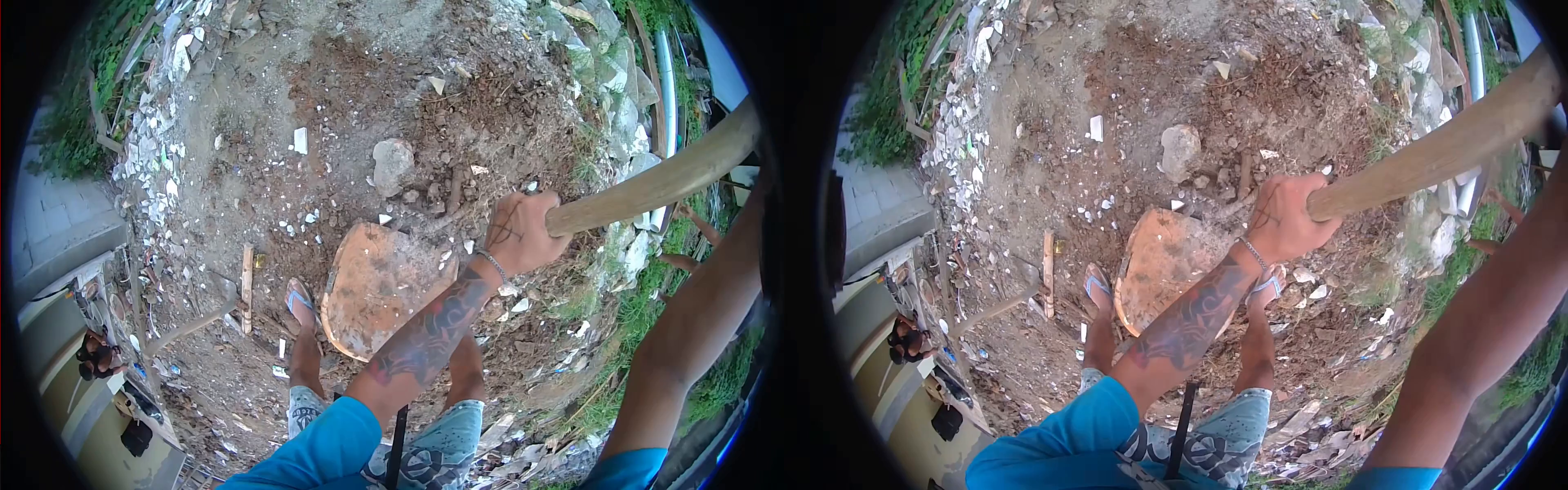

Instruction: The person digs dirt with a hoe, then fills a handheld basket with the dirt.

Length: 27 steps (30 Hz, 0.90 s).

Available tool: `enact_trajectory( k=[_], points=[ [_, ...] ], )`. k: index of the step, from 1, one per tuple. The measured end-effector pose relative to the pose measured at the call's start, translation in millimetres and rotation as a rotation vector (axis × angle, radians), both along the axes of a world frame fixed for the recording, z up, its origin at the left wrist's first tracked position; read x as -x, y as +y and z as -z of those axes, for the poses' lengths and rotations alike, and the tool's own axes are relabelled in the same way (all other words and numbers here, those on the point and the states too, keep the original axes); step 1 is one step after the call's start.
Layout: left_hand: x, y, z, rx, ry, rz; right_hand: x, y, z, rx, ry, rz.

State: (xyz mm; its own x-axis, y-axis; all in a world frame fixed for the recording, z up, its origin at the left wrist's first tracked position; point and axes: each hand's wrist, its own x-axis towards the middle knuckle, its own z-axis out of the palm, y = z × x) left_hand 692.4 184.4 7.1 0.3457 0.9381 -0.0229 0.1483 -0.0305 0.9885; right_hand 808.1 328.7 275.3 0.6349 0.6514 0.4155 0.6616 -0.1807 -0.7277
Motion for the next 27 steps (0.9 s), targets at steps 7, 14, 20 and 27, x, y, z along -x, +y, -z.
enact_trajectory(
  k=[7,14,20,27],
  points=[
    [133.5,-240.5,87.5,1.095,-0.069,-0.277,114.0,-67.7,359.2,0.839,0.441,-0.164],
    [209.5,-342.9,94.7,1.162,0.077,-0.365,193.8,-129.9,391.4,0.839,0.547,-0.188],
    [263.1,-423.6,55.9,0.743,0.532,-0.104,196.6,-258.3,387.4,0.685,1.002,-0.084],
    [186.1,-331.4,71.1,0.435,0.351,-0.076,92.6,-215.1,230.4,0.337,1.091,-0.017]
  ],
)
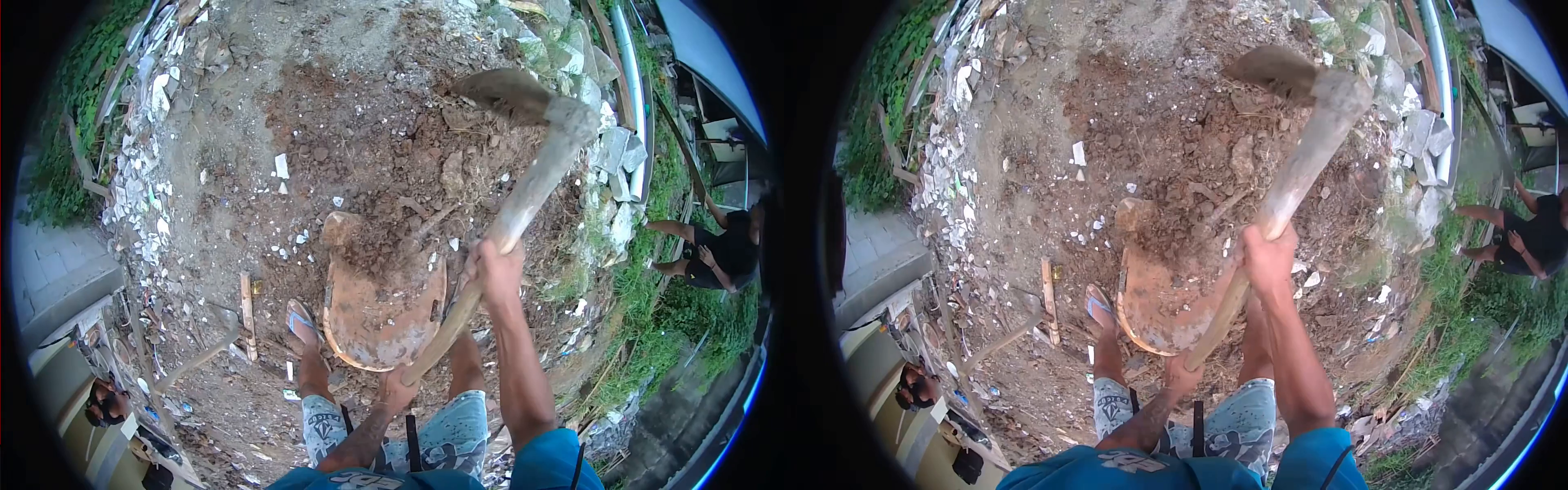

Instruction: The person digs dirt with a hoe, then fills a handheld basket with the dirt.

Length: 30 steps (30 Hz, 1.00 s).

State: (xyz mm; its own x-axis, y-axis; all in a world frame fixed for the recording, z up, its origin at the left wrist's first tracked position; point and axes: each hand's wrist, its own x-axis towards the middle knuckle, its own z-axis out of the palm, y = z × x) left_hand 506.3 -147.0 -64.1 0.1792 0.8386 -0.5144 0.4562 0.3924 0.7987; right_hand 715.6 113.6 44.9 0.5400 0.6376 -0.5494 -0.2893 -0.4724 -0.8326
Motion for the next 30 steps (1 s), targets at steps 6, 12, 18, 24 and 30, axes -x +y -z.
enact_trajectory(
  k=[6,12,18,24,30],
  points=[
    [-183.3,279.0,-6.0,-0.413,-0.084,0.026,-147.5,161.9,-128.6,-0.534,-0.862,0.022],
    [-154.7,148.9,64.8,-0.125,0.12,0.136,-201.1,128.6,119.7,0.081,-0.966,-0.002],
    [-59.8,30.1,18.2,0.22,0.288,0.471,-151.9,-99.8,161.5,0.281,-0.406,0.217],
    [48.3,-147.3,-32.1,0.527,0.623,0.404,8.4,-237.0,206.8,0.399,-0.06,0.11],
    [11.3,-80.0,30.3,0.102,0.415,0.251,-31.4,-112.5,101.5,-0.004,-0.071,0.173]
  ],
)
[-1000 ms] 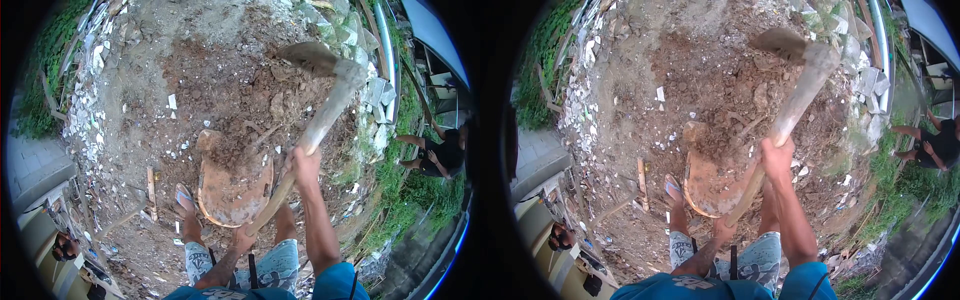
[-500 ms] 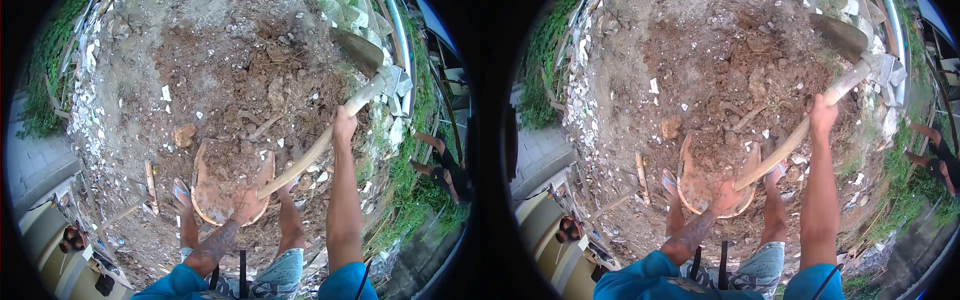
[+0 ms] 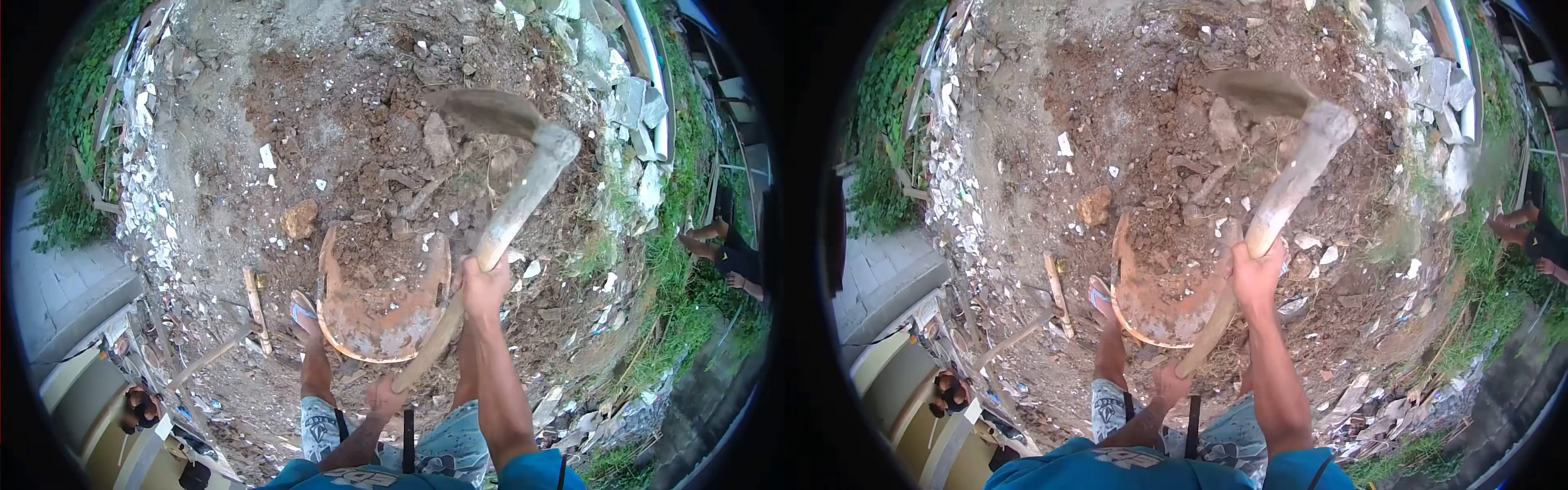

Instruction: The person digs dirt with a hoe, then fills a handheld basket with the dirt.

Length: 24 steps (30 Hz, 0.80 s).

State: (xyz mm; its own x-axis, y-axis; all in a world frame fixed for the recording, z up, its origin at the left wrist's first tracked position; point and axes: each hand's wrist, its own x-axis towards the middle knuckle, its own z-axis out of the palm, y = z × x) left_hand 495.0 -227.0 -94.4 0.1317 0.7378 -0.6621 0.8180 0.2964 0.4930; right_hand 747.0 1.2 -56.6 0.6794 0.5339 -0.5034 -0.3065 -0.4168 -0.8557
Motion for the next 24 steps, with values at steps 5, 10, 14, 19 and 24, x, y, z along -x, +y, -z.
enact_trajectory(
  k=[5,10,14,19,24],
  points=[
    [-183.8,265.3,-8.7,-0.505,-0.52,0.012,-136.8,158.1,-210.7,-0.479,-0.584,0.019],
    [-227.7,347.6,6.3,-0.499,-0.478,0.034,-181.0,223.0,-192.5,-0.29,-0.857,0.012],
    [-125.3,184.1,75.4,-0.022,-0.231,-0.041,-123.7,175.4,86.8,0.39,-0.966,-0.108],
    [-120.8,171.1,60.7,0.046,-0.163,-0.014,-136.9,165.1,77.0,0.339,-0.643,-0.092],
    [-130.5,192.5,40.6,0.112,-0.167,-0.045,-140.4,181.7,65.4,0.43,-0.584,-0.141]
  ],
)
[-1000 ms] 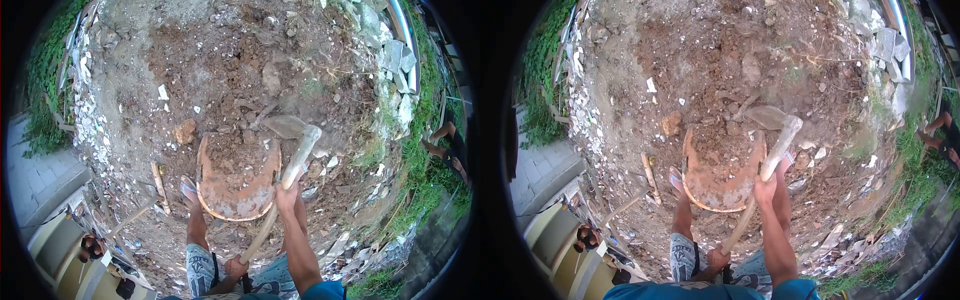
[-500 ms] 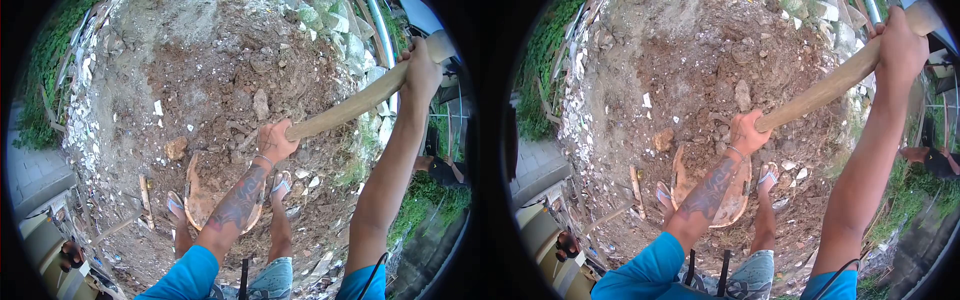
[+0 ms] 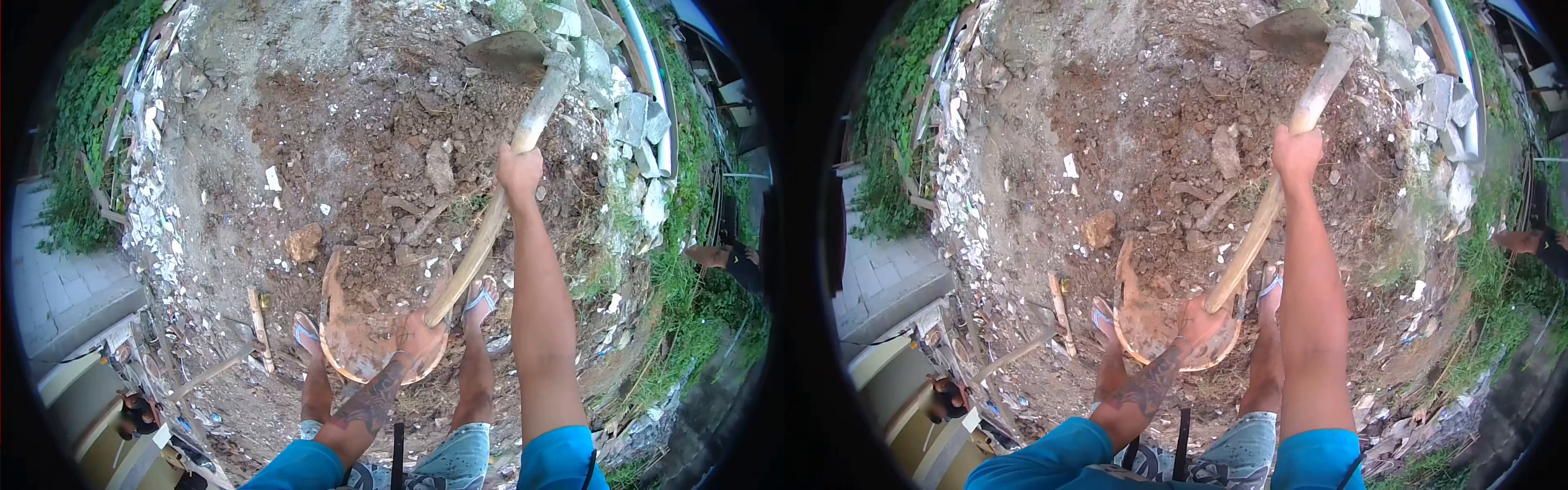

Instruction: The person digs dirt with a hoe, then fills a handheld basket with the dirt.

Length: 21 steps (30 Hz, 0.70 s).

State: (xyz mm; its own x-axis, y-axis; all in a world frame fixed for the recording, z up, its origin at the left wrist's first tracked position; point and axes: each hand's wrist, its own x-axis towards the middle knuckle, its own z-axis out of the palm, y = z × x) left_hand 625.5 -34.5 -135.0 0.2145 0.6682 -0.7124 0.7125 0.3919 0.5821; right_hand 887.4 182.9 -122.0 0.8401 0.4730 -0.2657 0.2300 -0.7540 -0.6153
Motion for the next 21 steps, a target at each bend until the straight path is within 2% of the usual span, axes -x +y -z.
enact_trajectory(
  k=[2,5,7,9,11,12,13,15,18,19,20,21],
  points=[
    [8.3,-1.9,-4.3,-0.038,0.01,0.008,9.1,-1.3,-4.6,-0.016,-0.001,0.0],
    [18.7,-24.2,-25.0,-0.052,0.04,-0.053,29.0,-24.8,-29.4,-0.12,0.195,-0.028],
    [44.4,-75.5,-13.7,-0.053,0.044,0.0,54.9,-63.1,-35.7,-0.287,0.281,-0.044],
    [69.3,-124.0,-24.8,-0.093,0.095,-0.011,94.8,-99.4,-67.2,-0.303,0.509,0.033],
    [109.3,-190.3,-31.1,-0.011,0.122,0.007,130.9,-162.7,-48.9,-0.244,0.598,0.044],
    [130.8,-216.9,-46.3,0.09,0.217,0.151,150.5,-192.4,-52.7,-0.145,0.672,0.052],
    [149.8,-234.4,-63.7,0.184,0.309,0.296,176.9,-217.0,-54.8,-0.311,0.482,-0.004],
    [171.9,-255.2,-88.6,0.355,0.363,0.236,197.8,-250.9,-69.9,-0.104,0.895,0.162],
    [157.8,-245.7,-54.6,0.177,0.196,0.197,167.7,-243.6,-77.8,-0.242,0.672,0.161],
    [132.8,-216.0,-39.8,0.104,0.143,0.159,140.6,-217.3,-96.3,-0.395,0.647,0.143],
    [102.4,-171.1,-29.9,0.046,0.009,0.183,111.5,-188.0,-123.8,-0.418,0.597,0.164],
    [63.5,-123.1,-19.8,-0.158,-0.109,0.144,78.5,-160.4,-150.9,-0.445,0.48,0.078]
  ],
)
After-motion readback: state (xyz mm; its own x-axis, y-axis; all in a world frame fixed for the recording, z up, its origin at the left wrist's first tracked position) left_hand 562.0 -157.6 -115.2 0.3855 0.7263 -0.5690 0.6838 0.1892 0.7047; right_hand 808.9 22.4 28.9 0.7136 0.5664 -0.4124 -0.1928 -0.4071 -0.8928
